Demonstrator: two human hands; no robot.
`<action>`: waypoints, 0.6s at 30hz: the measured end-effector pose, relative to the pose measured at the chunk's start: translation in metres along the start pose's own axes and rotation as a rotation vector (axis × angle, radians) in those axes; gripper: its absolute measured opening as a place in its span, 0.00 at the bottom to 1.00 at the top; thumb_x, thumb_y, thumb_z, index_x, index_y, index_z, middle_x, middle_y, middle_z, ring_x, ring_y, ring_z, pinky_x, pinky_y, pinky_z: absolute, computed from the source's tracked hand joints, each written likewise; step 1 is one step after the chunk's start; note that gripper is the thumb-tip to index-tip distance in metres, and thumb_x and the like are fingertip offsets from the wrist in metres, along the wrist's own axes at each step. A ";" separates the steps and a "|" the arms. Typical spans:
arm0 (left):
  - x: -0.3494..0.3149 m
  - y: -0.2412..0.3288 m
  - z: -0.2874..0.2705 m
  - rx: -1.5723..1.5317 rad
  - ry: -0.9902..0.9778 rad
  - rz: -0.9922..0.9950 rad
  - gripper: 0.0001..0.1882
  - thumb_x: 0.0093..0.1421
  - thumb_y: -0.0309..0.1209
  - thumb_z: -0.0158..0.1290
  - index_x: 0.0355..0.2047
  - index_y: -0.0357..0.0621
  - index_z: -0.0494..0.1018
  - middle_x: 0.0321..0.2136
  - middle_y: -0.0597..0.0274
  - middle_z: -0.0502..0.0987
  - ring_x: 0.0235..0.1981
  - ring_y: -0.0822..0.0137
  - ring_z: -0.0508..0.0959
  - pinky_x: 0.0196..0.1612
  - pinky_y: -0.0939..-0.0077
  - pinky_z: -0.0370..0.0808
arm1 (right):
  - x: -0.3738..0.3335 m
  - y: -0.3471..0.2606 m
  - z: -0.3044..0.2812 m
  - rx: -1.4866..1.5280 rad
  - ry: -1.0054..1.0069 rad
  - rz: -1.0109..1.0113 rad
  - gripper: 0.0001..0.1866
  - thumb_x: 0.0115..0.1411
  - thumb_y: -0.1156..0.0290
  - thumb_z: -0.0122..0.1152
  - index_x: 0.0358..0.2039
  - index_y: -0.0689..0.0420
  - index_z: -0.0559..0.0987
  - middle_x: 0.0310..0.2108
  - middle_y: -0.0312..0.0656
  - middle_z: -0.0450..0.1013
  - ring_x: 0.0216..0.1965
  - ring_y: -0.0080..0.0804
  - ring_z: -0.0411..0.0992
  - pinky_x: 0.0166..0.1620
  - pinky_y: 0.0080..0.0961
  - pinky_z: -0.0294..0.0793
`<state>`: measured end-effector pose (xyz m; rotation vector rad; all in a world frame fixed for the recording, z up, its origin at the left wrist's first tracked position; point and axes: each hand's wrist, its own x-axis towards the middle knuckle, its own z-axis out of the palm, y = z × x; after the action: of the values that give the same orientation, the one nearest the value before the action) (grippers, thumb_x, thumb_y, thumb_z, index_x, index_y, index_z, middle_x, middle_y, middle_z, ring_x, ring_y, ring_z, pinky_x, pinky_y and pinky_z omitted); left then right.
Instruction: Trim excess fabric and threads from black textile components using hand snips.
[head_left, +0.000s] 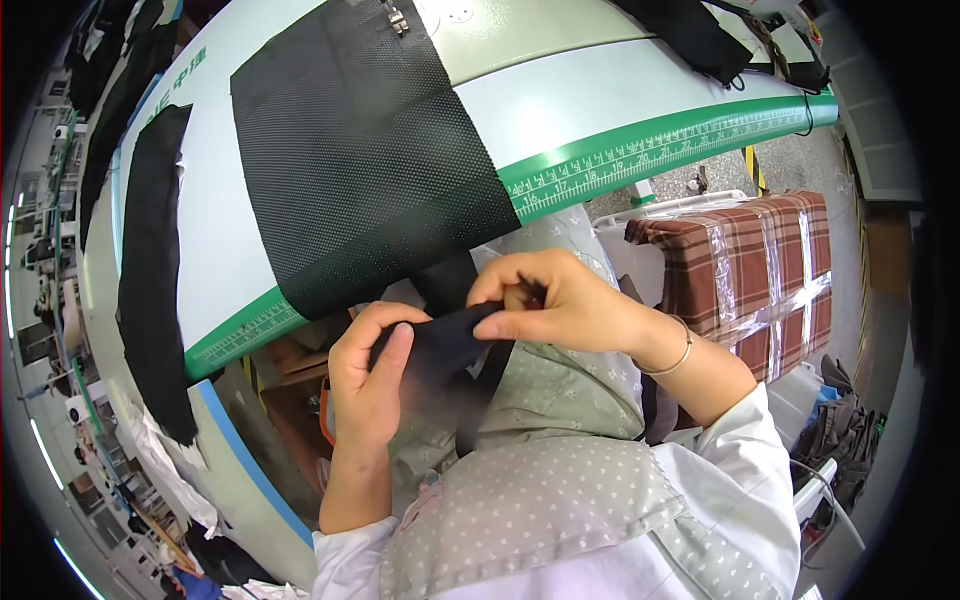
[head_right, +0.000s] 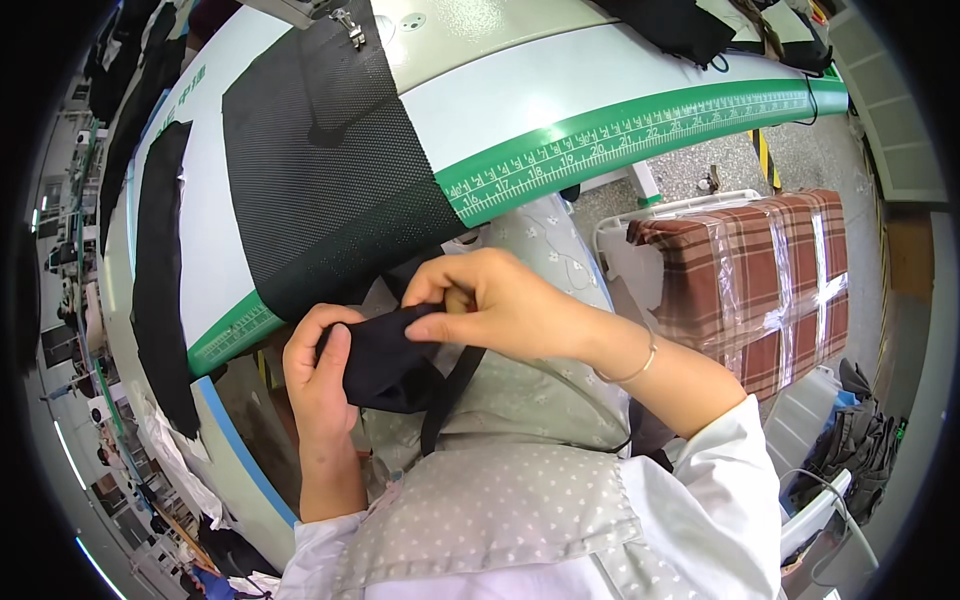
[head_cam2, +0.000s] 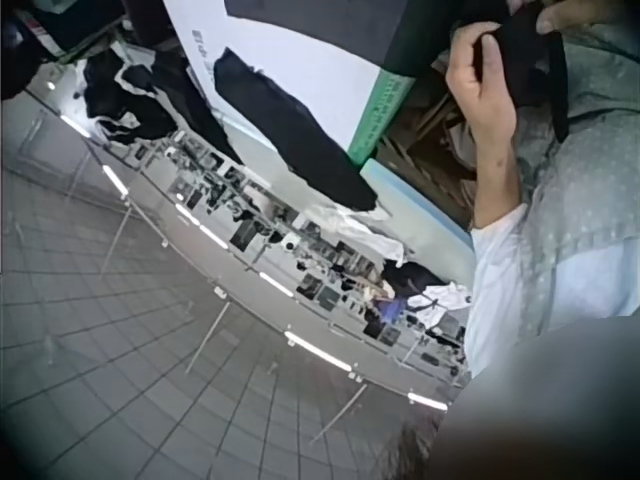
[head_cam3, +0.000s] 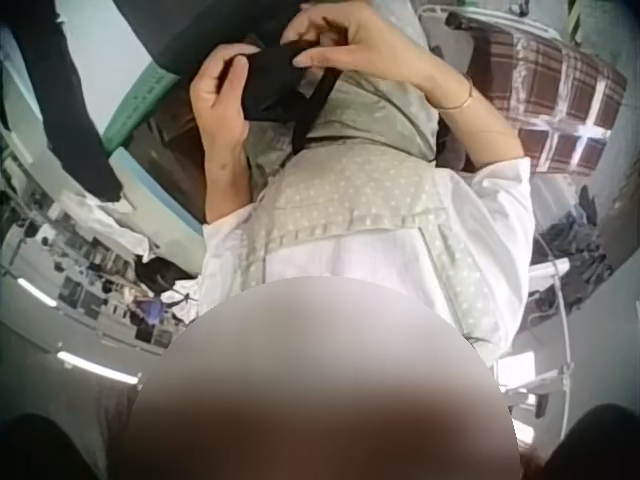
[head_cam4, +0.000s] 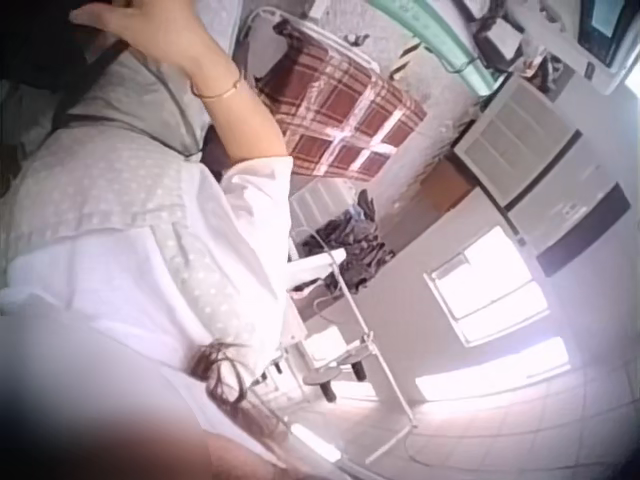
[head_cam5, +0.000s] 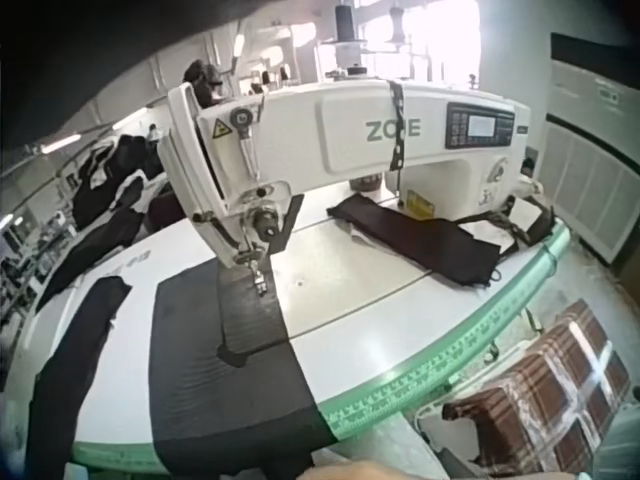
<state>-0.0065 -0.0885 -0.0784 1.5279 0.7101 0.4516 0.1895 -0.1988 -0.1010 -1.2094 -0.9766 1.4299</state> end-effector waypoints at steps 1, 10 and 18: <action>-0.001 -0.001 -0.001 0.001 0.002 0.002 0.06 0.62 0.23 0.47 0.35 0.33 0.73 0.31 0.64 0.73 0.33 0.75 0.70 0.38 0.84 0.65 | 0.000 0.002 -0.001 0.046 0.045 -0.005 0.12 0.54 0.76 0.67 0.39 0.61 0.77 0.27 0.29 0.69 0.21 0.10 0.57 0.25 0.12 0.55; 0.008 0.000 0.012 0.515 0.016 0.556 0.14 0.39 0.15 0.62 0.28 0.40 0.75 0.30 0.59 0.75 0.26 0.62 0.76 0.27 0.74 0.72 | -0.004 -0.008 0.016 -0.630 0.378 -0.710 0.09 0.44 0.80 0.67 0.29 0.57 0.81 0.27 0.35 0.70 0.23 0.26 0.69 0.22 0.19 0.68; -0.002 -0.018 0.014 0.525 0.211 0.860 0.18 0.36 0.12 0.58 0.29 0.41 0.74 0.29 0.59 0.73 0.24 0.62 0.74 0.24 0.74 0.71 | -0.003 0.019 0.024 -0.968 0.548 -1.147 0.10 0.37 0.75 0.61 0.24 0.52 0.75 0.26 0.32 0.67 0.16 0.19 0.61 0.14 0.15 0.55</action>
<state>-0.0018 -0.1010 -0.0973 2.2903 0.2957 1.1436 0.1621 -0.2054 -0.1143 -1.1915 -1.6049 -0.3328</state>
